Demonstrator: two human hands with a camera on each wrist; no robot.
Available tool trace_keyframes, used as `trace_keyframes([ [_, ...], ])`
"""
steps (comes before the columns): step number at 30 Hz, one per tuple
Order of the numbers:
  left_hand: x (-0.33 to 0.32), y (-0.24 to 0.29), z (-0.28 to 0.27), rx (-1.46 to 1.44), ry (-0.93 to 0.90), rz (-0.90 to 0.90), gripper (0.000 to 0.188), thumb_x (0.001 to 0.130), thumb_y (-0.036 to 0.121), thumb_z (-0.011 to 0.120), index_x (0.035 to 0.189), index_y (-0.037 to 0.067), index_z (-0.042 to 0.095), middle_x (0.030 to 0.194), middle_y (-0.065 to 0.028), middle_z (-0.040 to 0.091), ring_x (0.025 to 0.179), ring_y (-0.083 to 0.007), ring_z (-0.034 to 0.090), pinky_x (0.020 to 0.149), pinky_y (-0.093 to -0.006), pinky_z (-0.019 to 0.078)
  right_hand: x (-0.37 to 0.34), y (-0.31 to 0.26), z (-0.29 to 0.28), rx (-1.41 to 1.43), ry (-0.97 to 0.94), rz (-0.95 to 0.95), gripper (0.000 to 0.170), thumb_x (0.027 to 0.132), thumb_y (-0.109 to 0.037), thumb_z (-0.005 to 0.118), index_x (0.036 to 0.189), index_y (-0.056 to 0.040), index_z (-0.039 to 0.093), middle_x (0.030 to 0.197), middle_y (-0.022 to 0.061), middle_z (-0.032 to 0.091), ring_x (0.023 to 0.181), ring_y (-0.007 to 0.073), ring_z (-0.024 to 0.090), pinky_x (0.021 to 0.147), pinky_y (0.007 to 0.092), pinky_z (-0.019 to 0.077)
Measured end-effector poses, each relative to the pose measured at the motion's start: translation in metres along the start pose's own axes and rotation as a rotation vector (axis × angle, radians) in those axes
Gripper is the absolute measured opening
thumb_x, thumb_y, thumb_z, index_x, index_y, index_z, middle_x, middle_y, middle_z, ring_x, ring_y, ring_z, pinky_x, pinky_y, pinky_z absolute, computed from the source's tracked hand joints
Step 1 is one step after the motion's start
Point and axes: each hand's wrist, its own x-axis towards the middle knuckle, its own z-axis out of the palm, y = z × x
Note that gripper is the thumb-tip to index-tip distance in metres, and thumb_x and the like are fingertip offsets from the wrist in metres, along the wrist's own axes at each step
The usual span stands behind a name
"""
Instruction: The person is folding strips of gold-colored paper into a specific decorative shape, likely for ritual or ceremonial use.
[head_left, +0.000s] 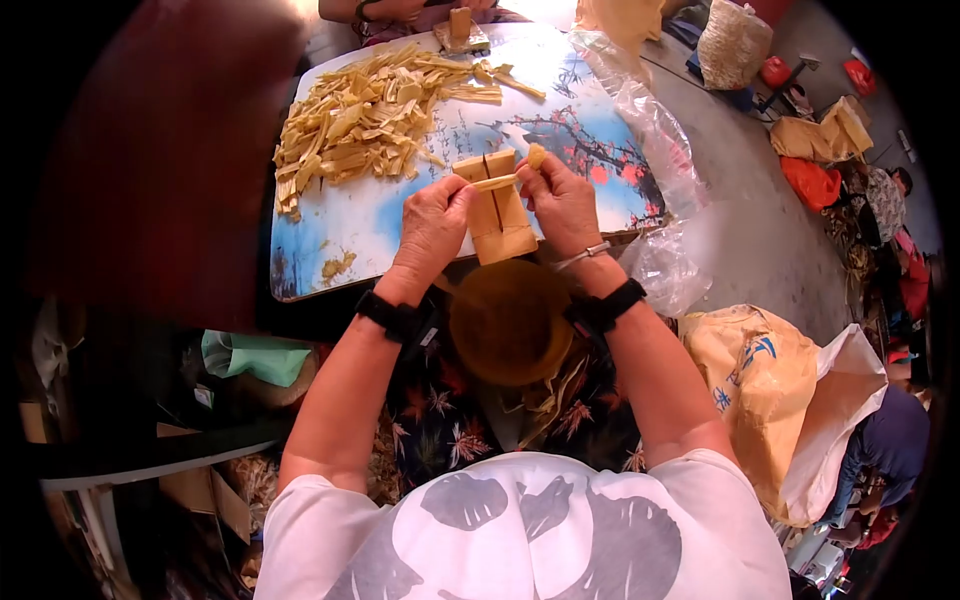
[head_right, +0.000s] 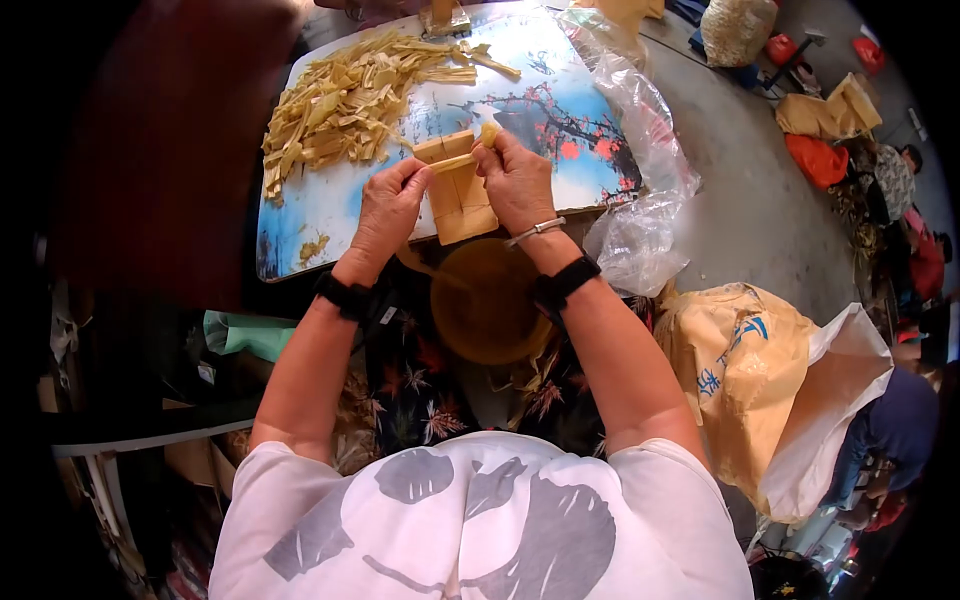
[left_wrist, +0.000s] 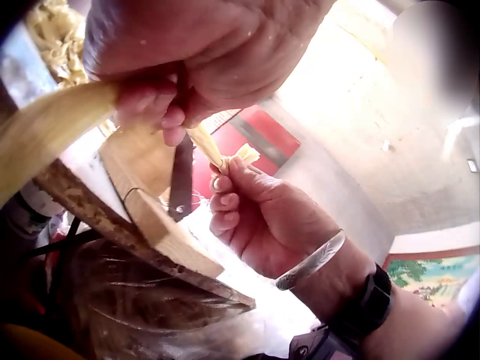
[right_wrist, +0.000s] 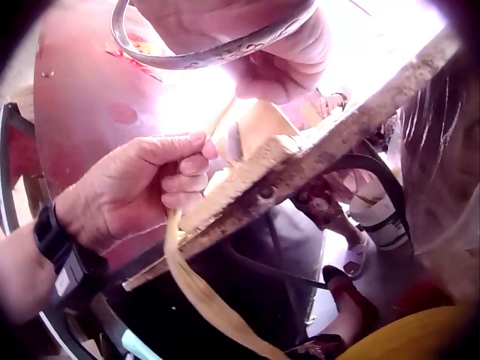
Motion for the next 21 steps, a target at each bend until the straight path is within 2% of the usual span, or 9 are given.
trace_keyframes([
  [1, 0.003, -0.010, 0.006, -0.024, 0.025, 0.021, 0.017, 0.094, 0.016, 0.060, 0.091, 0.001, 0.067, 0.064, -0.0082, 0.059, 0.059, -0.0123, 0.054, 0.058, -0.0290, 0.0451, 0.002, 0.003, 0.002, -0.134, 0.012, -0.067, 0.014, 0.092, -0.019, 0.063, 0.091, -0.0050, 0.063, 0.077, 0.0163, 0.067, 0.066, 0.0303, 0.065, 0.061, 0.0378, 0.0515],
  [4, 0.002, -0.022, 0.018, -0.031, 0.093, -0.098, 0.020, 0.095, 0.017, 0.058, 0.088, 0.001, 0.069, 0.062, -0.0044, 0.057, 0.060, -0.0098, 0.052, 0.058, -0.0264, 0.0425, -0.001, 0.016, 0.005, -0.508, 0.009, -0.198, 0.015, 0.090, -0.020, 0.063, 0.089, -0.0047, 0.061, 0.080, 0.0179, 0.066, 0.075, 0.0381, 0.064, 0.065, 0.0444, 0.0502],
  [5, 0.000, -0.026, 0.016, -0.090, 0.054, -0.153, 0.021, 0.096, 0.017, 0.057, 0.090, 0.001, 0.069, 0.064, -0.0030, 0.057, 0.060, -0.0092, 0.052, 0.057, -0.0258, 0.0417, -0.003, 0.019, 0.001, -0.479, -0.011, -0.152, 0.016, 0.089, -0.020, 0.062, 0.087, -0.0041, 0.059, 0.080, 0.0185, 0.065, 0.080, 0.0396, 0.063, 0.067, 0.0474, 0.0488],
  [7, -0.002, -0.029, 0.003, -0.208, -0.007, -0.257, 0.023, 0.097, 0.018, 0.055, 0.093, 0.001, 0.070, 0.068, -0.0001, 0.058, 0.060, -0.0079, 0.050, 0.056, -0.0247, 0.0401, -0.010, 0.009, -0.008, -0.414, -0.077, -0.094, 0.016, 0.089, -0.019, 0.062, 0.088, -0.0035, 0.059, 0.080, 0.0193, 0.064, 0.079, 0.0396, 0.063, 0.067, 0.0473, 0.0486],
  [11, -0.036, -0.011, -0.022, -0.824, -0.135, -0.439, 0.023, 0.098, 0.018, 0.056, 0.106, 0.000, 0.068, 0.084, -0.0004, 0.064, 0.068, -0.0072, 0.053, 0.064, -0.0213, 0.0444, -0.053, -0.011, -0.029, -0.193, -0.189, -0.065, 0.013, 0.091, -0.014, 0.062, 0.092, -0.0011, 0.060, 0.080, 0.0204, 0.064, 0.077, 0.0401, 0.062, 0.066, 0.0433, 0.0487],
  [13, -0.060, 0.002, -0.020, -0.763, -0.103, -0.379, 0.021, 0.097, 0.015, 0.058, 0.107, 0.000, 0.068, 0.085, 0.0003, 0.064, 0.071, -0.0067, 0.054, 0.066, -0.0208, 0.0448, -0.079, -0.023, -0.040, -0.156, -0.262, -0.102, 0.019, 0.089, -0.016, 0.067, 0.102, -0.0023, 0.064, 0.075, 0.0179, 0.064, 0.069, 0.0345, 0.063, 0.061, 0.0369, 0.0488],
  [17, -0.105, 0.020, 0.002, -0.621, -0.094, -0.291, 0.016, 0.093, 0.005, 0.063, 0.107, -0.001, 0.068, 0.089, 0.0007, 0.066, 0.081, -0.0062, 0.058, 0.074, -0.0212, 0.0473, -0.115, -0.038, -0.033, -0.124, -0.301, 0.092, 0.038, 0.083, -0.026, 0.076, 0.111, -0.0018, 0.065, 0.064, 0.0117, 0.062, 0.054, 0.0210, 0.061, 0.053, 0.0329, 0.0468],
  [19, -0.122, 0.025, 0.012, -0.469, -0.153, -0.144, 0.015, 0.092, 0.003, 0.065, 0.107, 0.000, 0.067, 0.090, 0.0022, 0.065, 0.085, -0.0046, 0.057, 0.075, -0.0191, 0.0469, -0.124, -0.027, -0.019, -0.150, -0.232, -0.051, 0.027, 0.087, -0.021, 0.070, 0.110, -0.0064, 0.067, 0.069, 0.0096, 0.062, 0.060, 0.0250, 0.061, 0.055, 0.0333, 0.0472],
  [21, -0.136, 0.023, 0.018, -0.400, -0.094, -0.158, 0.014, 0.092, 0.006, 0.065, 0.106, 0.001, 0.067, 0.089, 0.0005, 0.064, 0.085, -0.0070, 0.060, 0.078, -0.0208, 0.0485, -0.132, -0.018, -0.010, -0.139, -0.140, -0.199, 0.021, 0.089, -0.017, 0.066, 0.108, -0.0090, 0.069, 0.071, 0.0091, 0.061, 0.063, 0.0273, 0.062, 0.056, 0.0344, 0.0474],
])
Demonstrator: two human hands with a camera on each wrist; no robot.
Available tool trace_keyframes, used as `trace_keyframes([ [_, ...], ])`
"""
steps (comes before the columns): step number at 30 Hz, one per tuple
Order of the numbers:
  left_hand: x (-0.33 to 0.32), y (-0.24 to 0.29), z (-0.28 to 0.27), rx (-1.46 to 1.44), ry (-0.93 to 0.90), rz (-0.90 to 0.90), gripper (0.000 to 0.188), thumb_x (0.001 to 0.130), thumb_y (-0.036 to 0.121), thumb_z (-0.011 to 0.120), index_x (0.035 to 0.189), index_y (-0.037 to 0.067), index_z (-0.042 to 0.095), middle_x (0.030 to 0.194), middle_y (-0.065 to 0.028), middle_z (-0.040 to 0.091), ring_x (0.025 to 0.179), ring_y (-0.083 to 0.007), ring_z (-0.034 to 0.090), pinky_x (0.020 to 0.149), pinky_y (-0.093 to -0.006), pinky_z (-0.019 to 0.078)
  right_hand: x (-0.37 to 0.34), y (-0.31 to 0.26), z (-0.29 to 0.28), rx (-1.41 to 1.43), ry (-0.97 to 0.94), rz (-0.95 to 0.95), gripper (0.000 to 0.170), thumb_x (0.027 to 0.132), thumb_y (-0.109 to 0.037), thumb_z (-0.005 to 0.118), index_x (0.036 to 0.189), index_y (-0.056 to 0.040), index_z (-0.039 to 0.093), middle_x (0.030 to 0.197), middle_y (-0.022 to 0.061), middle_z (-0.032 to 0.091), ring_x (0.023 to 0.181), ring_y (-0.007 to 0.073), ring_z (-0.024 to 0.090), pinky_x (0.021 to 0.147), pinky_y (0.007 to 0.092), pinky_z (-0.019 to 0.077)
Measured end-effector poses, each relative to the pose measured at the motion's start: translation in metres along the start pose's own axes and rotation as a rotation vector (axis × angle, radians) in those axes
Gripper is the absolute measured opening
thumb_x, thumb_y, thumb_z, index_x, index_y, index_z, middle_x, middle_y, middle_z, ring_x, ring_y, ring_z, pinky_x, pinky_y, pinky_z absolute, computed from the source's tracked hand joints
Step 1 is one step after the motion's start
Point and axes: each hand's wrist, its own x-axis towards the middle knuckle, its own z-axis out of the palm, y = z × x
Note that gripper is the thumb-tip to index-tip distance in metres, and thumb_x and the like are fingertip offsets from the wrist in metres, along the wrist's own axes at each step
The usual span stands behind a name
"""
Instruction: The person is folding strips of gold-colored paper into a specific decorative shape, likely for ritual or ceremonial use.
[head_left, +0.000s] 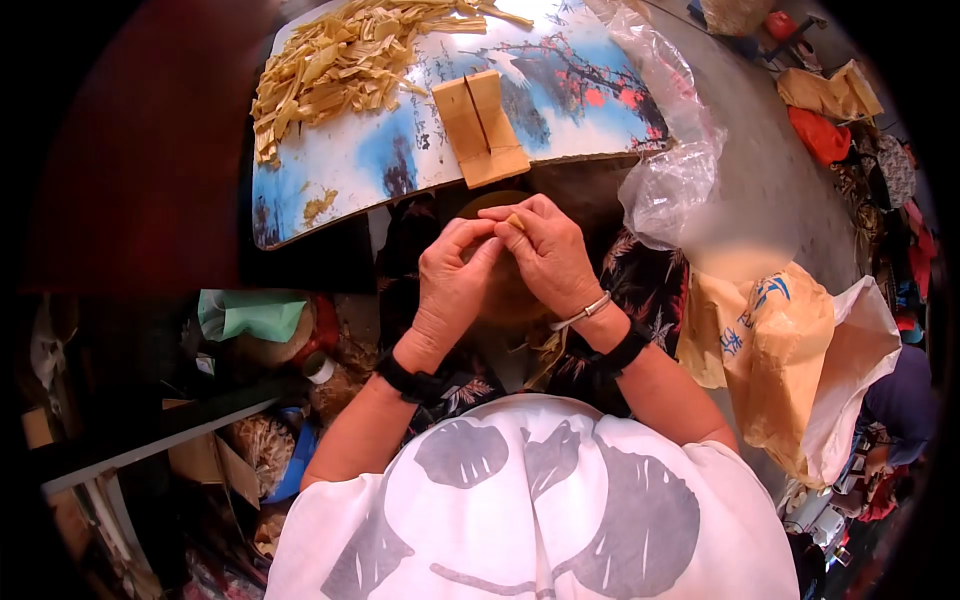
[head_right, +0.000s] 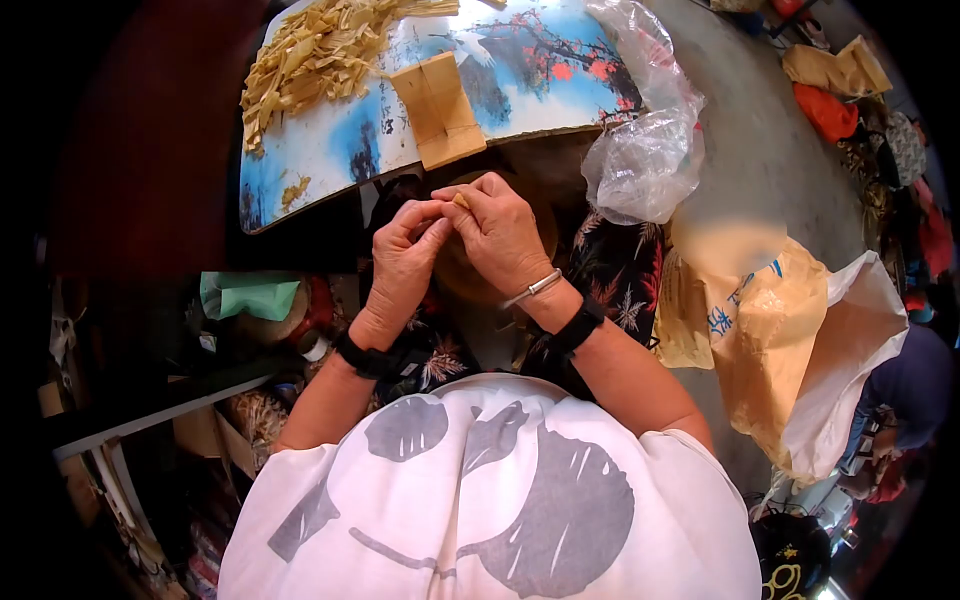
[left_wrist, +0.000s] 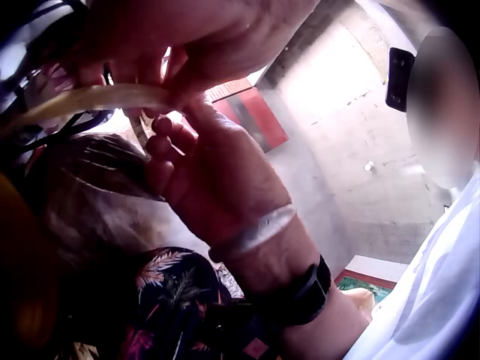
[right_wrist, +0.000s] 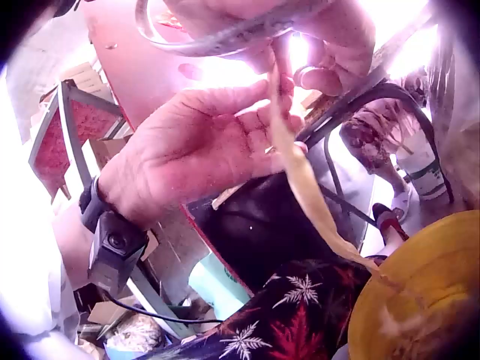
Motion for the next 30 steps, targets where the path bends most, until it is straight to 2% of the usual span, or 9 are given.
trace_keyframes([
  [1, -0.006, 0.000, 0.002, 0.039, 0.086, -0.001, 0.015, 0.093, 0.009, 0.066, 0.106, 0.001, 0.067, 0.090, -0.0009, 0.064, 0.085, -0.0086, 0.061, 0.078, -0.0220, 0.0496, -0.004, -0.002, 0.002, -0.004, 0.030, -0.001, 0.019, 0.089, -0.015, 0.065, 0.107, -0.0098, 0.069, 0.072, 0.0094, 0.061, 0.064, 0.0283, 0.062, 0.056, 0.0352, 0.0478],
  [4, -0.025, -0.017, -0.012, -0.460, 0.091, -0.885, 0.020, 0.093, 0.014, 0.066, 0.108, 0.002, 0.066, 0.091, -0.0041, 0.064, 0.088, -0.0132, 0.064, 0.079, -0.0261, 0.0522, -0.020, -0.015, 0.004, 0.009, -0.011, -0.021, 0.016, 0.088, -0.013, 0.064, 0.102, -0.0090, 0.068, 0.073, 0.0111, 0.060, 0.067, 0.0311, 0.063, 0.058, 0.0376, 0.0491],
  [7, -0.046, -0.030, -0.014, -0.948, -0.045, -0.993, 0.024, 0.094, 0.018, 0.065, 0.111, 0.002, 0.065, 0.093, -0.0050, 0.065, 0.087, -0.0152, 0.064, 0.079, -0.0282, 0.0535, -0.055, -0.022, 0.015, 0.001, -0.168, -0.077, 0.006, 0.085, -0.011, 0.064, 0.089, -0.0064, 0.061, 0.078, 0.0142, 0.063, 0.069, 0.0348, 0.063, 0.061, 0.0401, 0.0512],
  [12, -0.051, -0.041, -0.009, -0.215, -0.182, -0.603, 0.017, 0.091, 0.002, 0.060, 0.107, 0.002, 0.066, 0.090, -0.0041, 0.068, 0.073, -0.0196, 0.065, 0.064, -0.0327, 0.0513, -0.068, -0.029, 0.006, -0.057, -0.169, -0.051, 0.011, 0.086, -0.016, 0.066, 0.089, -0.0062, 0.062, 0.084, 0.0112, 0.064, 0.077, 0.0324, 0.064, 0.066, 0.0395, 0.0522],
  [15, -0.053, -0.029, -0.014, 0.672, -0.297, 0.186, 0.018, 0.085, -0.002, 0.059, 0.101, 0.003, 0.066, 0.080, -0.0093, 0.061, 0.067, -0.0294, 0.062, 0.059, -0.0360, 0.0500, -0.060, -0.012, 0.015, 0.006, -0.006, -0.090, 0.011, 0.090, -0.013, 0.064, 0.091, -0.0031, 0.060, 0.084, 0.0114, 0.066, 0.077, 0.0297, 0.066, 0.064, 0.0356, 0.0541],
  [16, -0.054, -0.014, -0.011, 0.718, -0.277, 0.263, 0.019, 0.081, -0.003, 0.059, 0.098, 0.002, 0.064, 0.078, -0.0139, 0.054, 0.070, -0.0346, 0.061, 0.060, -0.0375, 0.0508, -0.061, -0.011, 0.013, 0.096, -0.084, 0.197, 0.011, 0.092, -0.014, 0.063, 0.091, -0.0025, 0.060, 0.082, 0.0114, 0.066, 0.073, 0.0276, 0.067, 0.062, 0.0345, 0.0544],
  [18, -0.056, -0.009, -0.009, 0.748, -0.201, 0.297, 0.020, 0.082, -0.003, 0.060, 0.101, 0.003, 0.064, 0.080, -0.0133, 0.056, 0.070, -0.0338, 0.062, 0.061, -0.0383, 0.0515, -0.057, -0.013, 0.010, 0.277, -0.242, 0.768, 0.013, 0.094, -0.014, 0.061, 0.093, -0.0014, 0.059, 0.077, 0.0115, 0.066, 0.067, 0.0235, 0.068, 0.057, 0.0321, 0.0550],
  [25, -0.063, -0.015, 0.002, 0.843, -0.054, 0.233, 0.028, 0.083, -0.001, 0.060, 0.110, 0.003, 0.066, 0.085, -0.0143, 0.058, 0.072, -0.0342, 0.063, 0.064, -0.0383, 0.0526, -0.070, 0.002, 0.026, 0.259, -0.145, 0.509, 0.021, 0.096, -0.021, 0.058, 0.097, 0.0001, 0.062, 0.075, 0.0118, 0.066, 0.067, 0.0185, 0.068, 0.055, 0.0293, 0.0527],
  [30, -0.059, -0.013, -0.003, 0.482, -0.114, 0.078, 0.027, 0.083, -0.003, 0.059, 0.109, 0.000, 0.067, 0.089, -0.0148, 0.058, 0.079, -0.0320, 0.063, 0.070, -0.0360, 0.0518, -0.081, 0.013, 0.023, 0.095, -0.195, 0.265, 0.023, 0.095, -0.022, 0.059, 0.099, 0.0005, 0.064, 0.091, 0.0095, 0.067, 0.075, 0.0128, 0.063, 0.063, 0.0295, 0.0499],
])
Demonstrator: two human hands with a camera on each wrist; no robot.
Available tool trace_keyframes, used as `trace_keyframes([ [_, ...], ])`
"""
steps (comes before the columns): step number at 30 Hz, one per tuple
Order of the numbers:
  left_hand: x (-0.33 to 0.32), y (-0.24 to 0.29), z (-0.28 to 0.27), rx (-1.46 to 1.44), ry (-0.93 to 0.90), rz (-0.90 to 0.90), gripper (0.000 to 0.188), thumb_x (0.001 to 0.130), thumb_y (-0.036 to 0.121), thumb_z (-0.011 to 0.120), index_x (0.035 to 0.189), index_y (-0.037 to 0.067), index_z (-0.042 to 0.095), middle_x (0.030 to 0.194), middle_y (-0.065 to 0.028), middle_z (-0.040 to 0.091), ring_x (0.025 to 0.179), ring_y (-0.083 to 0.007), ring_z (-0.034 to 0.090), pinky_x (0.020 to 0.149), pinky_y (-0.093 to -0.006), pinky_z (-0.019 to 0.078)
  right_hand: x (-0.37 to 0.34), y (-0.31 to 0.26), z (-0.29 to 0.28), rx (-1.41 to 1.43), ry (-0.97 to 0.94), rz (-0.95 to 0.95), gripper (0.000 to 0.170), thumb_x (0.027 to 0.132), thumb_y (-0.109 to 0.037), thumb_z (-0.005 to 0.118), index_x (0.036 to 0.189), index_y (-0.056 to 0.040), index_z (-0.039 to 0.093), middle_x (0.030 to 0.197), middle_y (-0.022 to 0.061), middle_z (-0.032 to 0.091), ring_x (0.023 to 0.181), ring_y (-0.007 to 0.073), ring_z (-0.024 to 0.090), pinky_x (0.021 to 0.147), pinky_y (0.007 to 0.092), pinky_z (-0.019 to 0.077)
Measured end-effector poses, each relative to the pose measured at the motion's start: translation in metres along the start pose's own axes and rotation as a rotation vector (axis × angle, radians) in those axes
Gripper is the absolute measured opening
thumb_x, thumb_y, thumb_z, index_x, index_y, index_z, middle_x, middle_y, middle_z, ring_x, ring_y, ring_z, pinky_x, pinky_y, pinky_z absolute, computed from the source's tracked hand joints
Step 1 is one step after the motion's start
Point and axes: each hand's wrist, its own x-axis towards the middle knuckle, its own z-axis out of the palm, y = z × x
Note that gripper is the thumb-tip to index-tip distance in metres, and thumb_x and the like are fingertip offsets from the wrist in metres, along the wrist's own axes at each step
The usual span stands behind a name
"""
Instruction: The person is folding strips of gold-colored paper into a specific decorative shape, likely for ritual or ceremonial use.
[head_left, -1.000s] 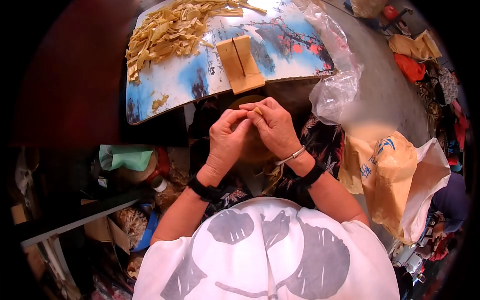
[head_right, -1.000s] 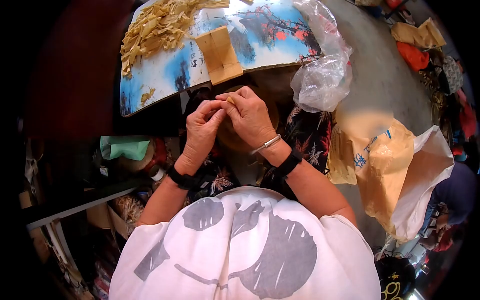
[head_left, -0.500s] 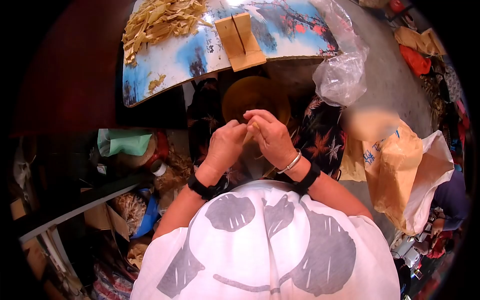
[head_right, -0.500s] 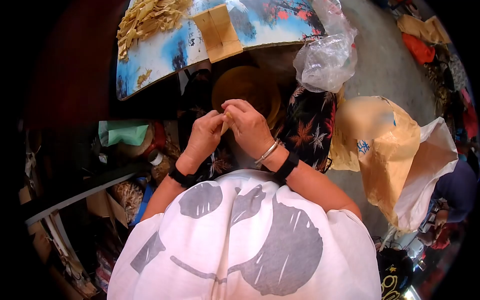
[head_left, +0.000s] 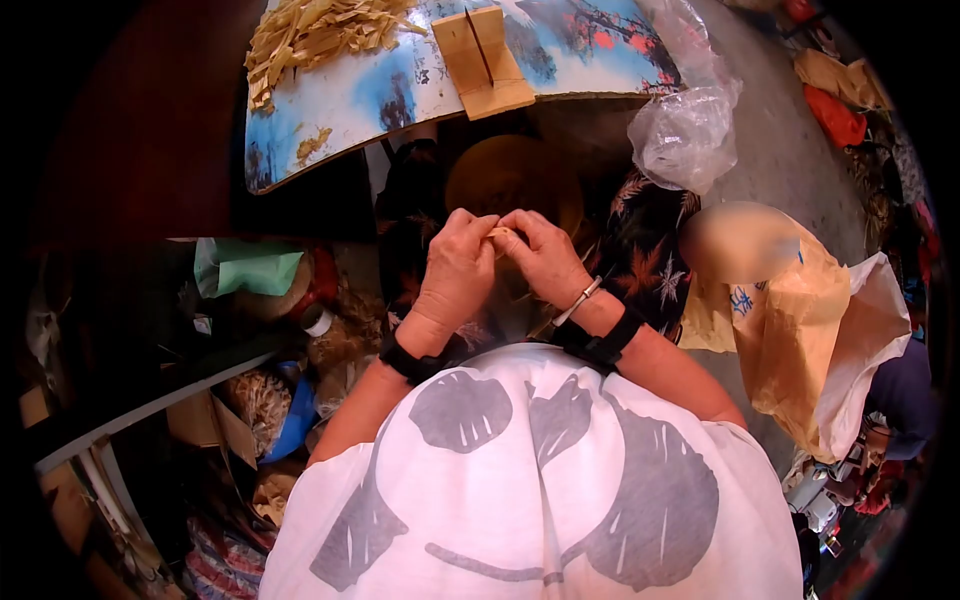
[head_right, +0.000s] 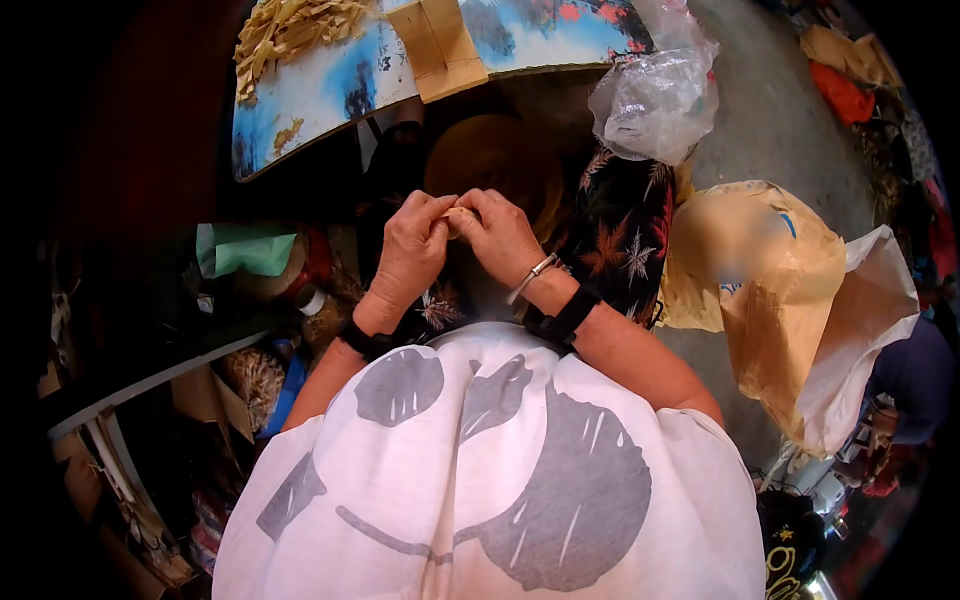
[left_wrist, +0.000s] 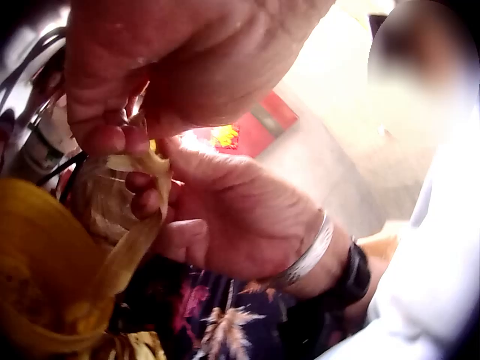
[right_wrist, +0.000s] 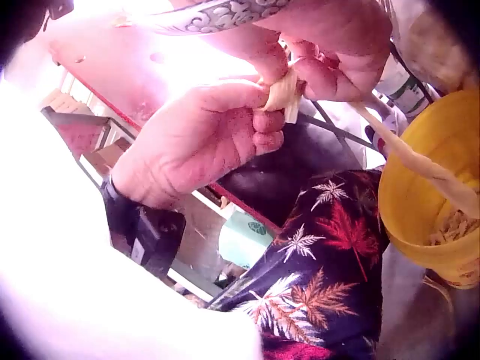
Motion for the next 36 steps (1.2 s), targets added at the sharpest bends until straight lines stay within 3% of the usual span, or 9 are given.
trace_keyframes([
  [4, -0.004, -0.008, 0.004, -0.085, 0.015, 0.056, 0.030, 0.084, -0.006, 0.055, 0.113, -0.001, 0.064, 0.090, -0.0128, 0.058, 0.079, -0.0241, 0.061, 0.070, -0.0305, 0.0497, -0.002, -0.007, -0.007, 0.932, -0.261, 0.676, 0.021, 0.098, -0.025, 0.058, 0.107, -0.0084, 0.066, 0.098, -0.0019, 0.064, 0.087, 0.0090, 0.060, 0.074, 0.0250, 0.0506],
  [8, -0.005, -0.008, 0.009, -0.058, 0.163, -0.055, 0.018, 0.090, 0.000, 0.058, 0.108, 0.001, 0.062, 0.082, -0.0066, 0.060, 0.068, -0.0160, 0.059, 0.063, -0.0262, 0.0483, -0.002, -0.012, -0.010, 1.243, -0.282, 0.688, 0.023, 0.101, -0.025, 0.054, 0.111, -0.0063, 0.064, 0.102, 0.0009, 0.065, 0.090, 0.0074, 0.061, 0.075, 0.0248, 0.0538],
  [11, -0.010, 0.000, -0.002, -0.439, 0.076, -0.353, 0.007, 0.094, 0.006, 0.061, 0.101, 0.003, 0.061, 0.075, -0.0001, 0.059, 0.061, -0.0086, 0.053, 0.057, -0.0218, 0.0456, 0.003, -0.014, -0.009, 0.970, -0.180, 0.649, 0.024, 0.101, -0.026, 0.053, 0.108, -0.0056, 0.063, 0.104, 0.0016, 0.065, 0.091, 0.0089, 0.062, 0.071, 0.0230, 0.0542],
  [12, -0.008, 0.007, -0.002, -0.544, 0.064, -0.365, 0.006, 0.092, 0.007, 0.064, 0.094, 0.002, 0.061, 0.073, -0.0097, 0.064, 0.062, -0.0133, 0.059, 0.058, -0.0269, 0.0483, 0.004, -0.017, -0.006, 0.933, -0.162, 0.621, 0.024, 0.101, -0.026, 0.052, 0.107, -0.0052, 0.062, 0.099, 0.0018, 0.065, 0.087, 0.0092, 0.063, 0.069, 0.0227, 0.0542],
  [17, -0.002, -0.005, -0.010, -0.329, 0.162, -0.220, 0.004, 0.089, 0.002, 0.064, 0.088, 0.003, 0.061, 0.072, -0.0108, 0.063, 0.064, -0.0134, 0.061, 0.060, -0.0267, 0.0478, 0.005, -0.051, -0.022, 0.288, -0.236, 0.529, 0.025, 0.102, -0.027, 0.050, 0.100, -0.0044, 0.060, 0.074, 0.0017, 0.064, 0.066, 0.0101, 0.063, 0.059, 0.0228, 0.0536],
  [20, 0.004, -0.018, -0.024, -0.380, 0.143, -0.274, 0.003, 0.092, 0.005, 0.064, 0.093, 0.003, 0.062, 0.076, -0.0061, 0.065, 0.065, -0.0140, 0.062, 0.061, -0.0256, 0.0494, -0.008, -0.024, -0.015, -0.035, -0.151, 0.138, 0.023, 0.102, -0.024, 0.049, 0.099, -0.0037, 0.060, 0.064, 0.0018, 0.061, 0.057, 0.0098, 0.062, 0.053, 0.0232, 0.0520],
  [25, -0.005, -0.017, -0.001, -1.321, 0.046, -0.579, 0.022, 0.095, 0.012, 0.064, 0.113, 0.002, 0.058, 0.101, -0.0086, 0.065, 0.086, -0.0167, 0.064, 0.079, -0.0294, 0.0527, -0.010, -0.047, -0.011, 0.338, -0.090, 0.427, 0.016, 0.101, -0.014, 0.051, 0.097, -0.0031, 0.062, 0.075, 0.0038, 0.066, 0.062, 0.0113, 0.064, 0.050, 0.0238, 0.0515],
  [31, -0.009, -0.002, 0.000, -1.039, -0.004, -0.484, 0.022, 0.096, 0.015, 0.063, 0.114, 0.002, 0.062, 0.104, -0.0038, 0.067, 0.094, -0.0102, 0.062, 0.085, -0.0235, 0.0481, -0.001, -0.037, -0.014, -0.239, 0.055, 0.030, 0.018, 0.093, -0.017, 0.062, 0.101, -0.0020, 0.065, 0.089, 0.0132, 0.068, 0.078, 0.0245, 0.069, 0.066, 0.0346, 0.0547],
  [36, -0.011, 0.000, 0.004, -0.945, -0.158, -0.419, 0.022, 0.097, 0.017, 0.061, 0.111, 0.000, 0.065, 0.099, -0.0003, 0.066, 0.091, -0.0071, 0.060, 0.084, -0.0216, 0.0471, 0.011, -0.031, -0.014, 0.172, -0.045, 0.188, 0.020, 0.093, -0.019, 0.060, 0.096, 0.0003, 0.065, 0.090, 0.0170, 0.071, 0.075, 0.0285, 0.070, 0.067, 0.0340, 0.0537],
])
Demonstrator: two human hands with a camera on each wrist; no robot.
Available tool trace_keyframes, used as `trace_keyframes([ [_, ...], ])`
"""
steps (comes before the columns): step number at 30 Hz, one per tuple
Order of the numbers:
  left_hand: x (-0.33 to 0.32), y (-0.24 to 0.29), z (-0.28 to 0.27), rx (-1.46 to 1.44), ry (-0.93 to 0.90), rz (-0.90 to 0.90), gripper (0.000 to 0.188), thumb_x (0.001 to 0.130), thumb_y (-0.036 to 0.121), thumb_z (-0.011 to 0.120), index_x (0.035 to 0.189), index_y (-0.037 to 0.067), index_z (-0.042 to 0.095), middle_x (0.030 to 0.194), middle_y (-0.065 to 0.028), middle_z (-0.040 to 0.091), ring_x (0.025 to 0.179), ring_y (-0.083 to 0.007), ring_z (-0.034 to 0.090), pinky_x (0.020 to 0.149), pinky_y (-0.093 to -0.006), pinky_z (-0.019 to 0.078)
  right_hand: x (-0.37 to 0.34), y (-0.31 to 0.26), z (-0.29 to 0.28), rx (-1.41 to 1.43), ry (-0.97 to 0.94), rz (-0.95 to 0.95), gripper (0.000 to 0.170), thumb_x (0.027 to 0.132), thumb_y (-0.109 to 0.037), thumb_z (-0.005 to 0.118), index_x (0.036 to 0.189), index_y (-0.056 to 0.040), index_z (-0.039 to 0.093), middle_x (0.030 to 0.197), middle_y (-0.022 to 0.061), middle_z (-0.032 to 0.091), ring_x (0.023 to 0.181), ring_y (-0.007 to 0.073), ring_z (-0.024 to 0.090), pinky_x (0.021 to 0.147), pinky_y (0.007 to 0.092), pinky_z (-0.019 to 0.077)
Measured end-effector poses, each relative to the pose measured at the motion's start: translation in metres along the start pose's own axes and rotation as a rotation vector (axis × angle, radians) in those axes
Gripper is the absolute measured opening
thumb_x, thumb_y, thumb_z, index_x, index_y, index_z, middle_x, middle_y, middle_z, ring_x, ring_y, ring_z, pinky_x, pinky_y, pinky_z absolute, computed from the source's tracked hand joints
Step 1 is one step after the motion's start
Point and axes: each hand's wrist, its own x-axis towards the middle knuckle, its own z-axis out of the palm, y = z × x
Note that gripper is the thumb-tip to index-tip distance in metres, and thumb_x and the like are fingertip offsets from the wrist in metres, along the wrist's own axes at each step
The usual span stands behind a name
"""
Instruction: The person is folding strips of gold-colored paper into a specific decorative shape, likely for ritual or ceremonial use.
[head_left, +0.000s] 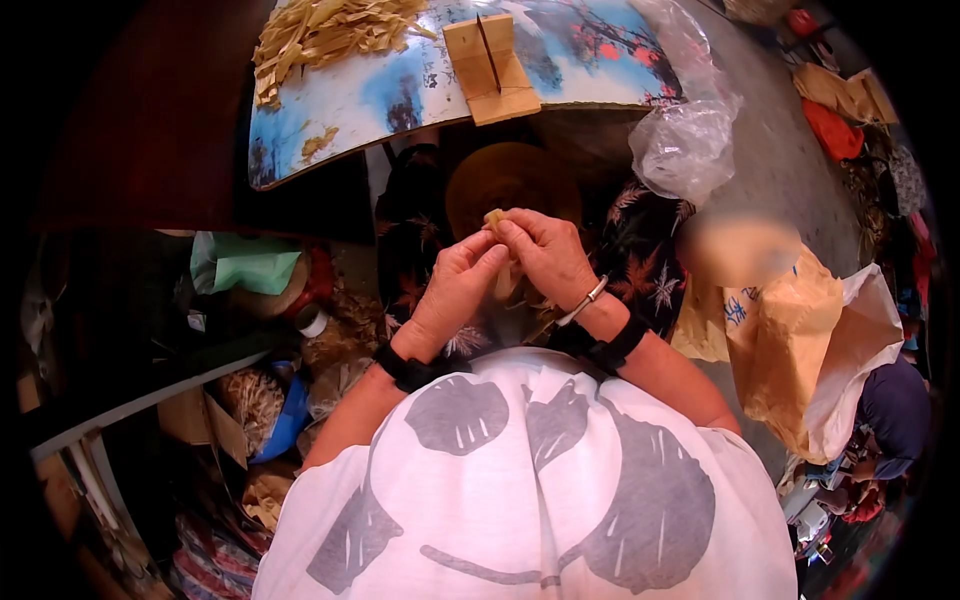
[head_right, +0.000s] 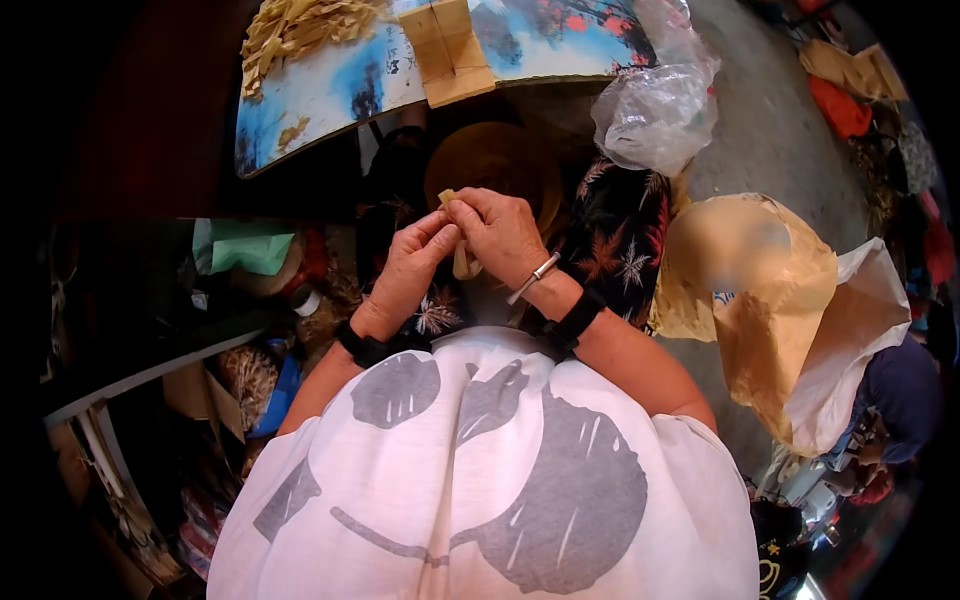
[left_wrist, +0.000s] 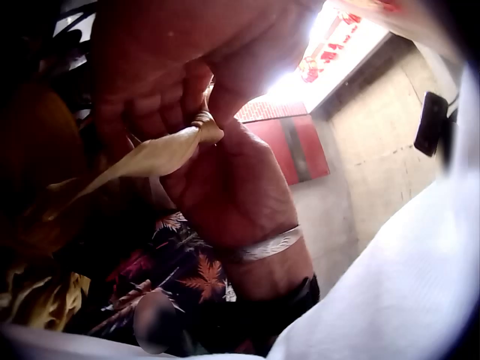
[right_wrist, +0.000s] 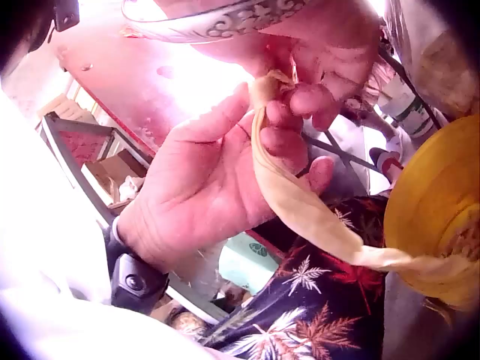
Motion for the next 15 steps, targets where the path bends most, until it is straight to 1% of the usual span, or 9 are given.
trace_keyframes([
  [3, -0.006, -0.003, -0.005, 0.040, -0.026, -0.084, 0.021, 0.098, 0.019, 0.060, 0.108, 0.001, 0.065, 0.092, 0.0005, 0.066, 0.084, -0.0067, 0.059, 0.080, -0.0223, 0.0483, 0.007, 0.002, -0.003, 0.083, 0.142, 0.005, 0.022, 0.095, -0.021, 0.059, 0.098, -0.0003, 0.065, 0.083, 0.0165, 0.071, 0.071, 0.0279, 0.070, 0.064, 0.0337, 0.0535],
  [4, -0.006, -0.002, -0.005, 0.000, 0.009, -0.099, 0.020, 0.098, 0.020, 0.060, 0.105, 0.002, 0.064, 0.087, 0.0017, 0.063, 0.078, -0.0059, 0.056, 0.075, -0.0221, 0.0474, 0.008, 0.005, -0.006, 0.086, 0.117, 0.006, 0.024, 0.093, -0.025, 0.063, 0.098, -0.0011, 0.063, 0.078, 0.0136, 0.069, 0.066, 0.0206, 0.067, 0.062, 0.0321, 0.0521],
  [6, -0.004, 0.002, -0.004, -0.078, 0.082, -0.131, 0.019, 0.098, 0.021, 0.059, 0.099, 0.003, 0.064, 0.076, 0.0041, 0.057, 0.068, -0.0044, 0.051, 0.066, -0.0215, 0.0455, 0.007, 0.009, -0.009, 0.203, -0.076, 0.090, 0.025, 0.091, -0.026, 0.067, 0.096, -0.0024, 0.061, 0.072, 0.0087, 0.064, 0.063, 0.0143, 0.060, 0.060, 0.0291, 0.0502],
  [7, -0.004, 0.005, -0.005, -0.139, 0.051, -0.159, 0.019, 0.099, 0.022, 0.059, 0.096, 0.004, 0.062, 0.073, 0.0051, 0.052, 0.064, -0.0040, 0.046, 0.061, -0.0210, 0.0418, 0.007, 0.010, -0.010, 0.261, -0.172, 0.131, 0.026, 0.090, -0.027, 0.069, 0.096, -0.0031, 0.061, 0.069, 0.0062, 0.062, 0.062, 0.0111, 0.057, 0.060, 0.0276, 0.0492],
  [8, -0.003, 0.010, -0.006, -0.200, 0.019, -0.186, 0.019, 0.099, 0.022, 0.058, 0.093, 0.004, 0.061, 0.069, 0.0061, 0.047, 0.060, -0.0036, 0.041, 0.057, -0.0204, 0.0380, 0.006, 0.009, -0.003, 0.410, -0.160, 0.074, 0.023, 0.085, -0.023, 0.075, 0.089, -0.0044, 0.061, 0.066, -0.0007, 0.054, 0.062, 0.0052, 0.049, 0.058, 0.0232, 0.0453],
  [11, -0.008, 0.010, -0.007, -0.293, -0.033, -0.251, 0.021, 0.100, 0.023, 0.057, 0.088, 0.005, 0.059, 0.064, 0.0078, 0.037, 0.054, -0.0031, 0.030, 0.050, -0.0199, 0.0282, 0.017, 0.024, 0.004, 0.203, 0.085, -0.048, 0.018, 0.083, -0.017, 0.075, 0.083, -0.0045, 0.062, 0.065, -0.0053, 0.051, 0.061, 0.0026, 0.046, 0.055, 0.0212, 0.0413],
  [12, -0.010, 0.011, -0.008, -0.305, -0.047, -0.265, 0.022, 0.100, 0.023, 0.056, 0.087, 0.005, 0.058, 0.063, 0.0081, 0.034, 0.052, -0.0030, 0.027, 0.048, -0.0199, 0.0252, 0.021, 0.014, -0.004, 0.301, 0.134, 0.092, 0.018, 0.081, -0.013, 0.076, 0.078, -0.0038, 0.061, 0.064, -0.0070, 0.050, 0.059, 0.0012, 0.043, 0.053, 0.0214, 0.0381],
  [13, -0.012, 0.013, -0.007, -0.306, -0.040, -0.263, 0.022, 0.100, 0.024, 0.056, 0.088, 0.005, 0.058, 0.062, 0.0081, 0.034, 0.052, -0.0028, 0.027, 0.048, -0.0197, 0.0251, 0.028, 0.023, -0.010, 0.259, 0.140, 0.077, 0.018, 0.081, -0.014, 0.076, 0.078, -0.0043, 0.061, 0.063, -0.0080, 0.050, 0.058, 0.0003, 0.040, 0.051, 0.0208, 0.0359],
  [15, -0.014, 0.018, -0.006, -0.308, -0.027, -0.255, 0.022, 0.100, 0.024, 0.056, 0.089, 0.005, 0.058, 0.062, 0.0081, 0.035, 0.052, -0.0025, 0.027, 0.048, -0.0191, 0.0249, 0.029, 0.018, -0.012, 0.300, 0.110, 0.087, 0.016, 0.083, -0.014, 0.076, 0.081, -0.0044, 0.063, 0.064, -0.0075, 0.051, 0.059, 0.0004, 0.040, 0.051, 0.0206, 0.0353],
])
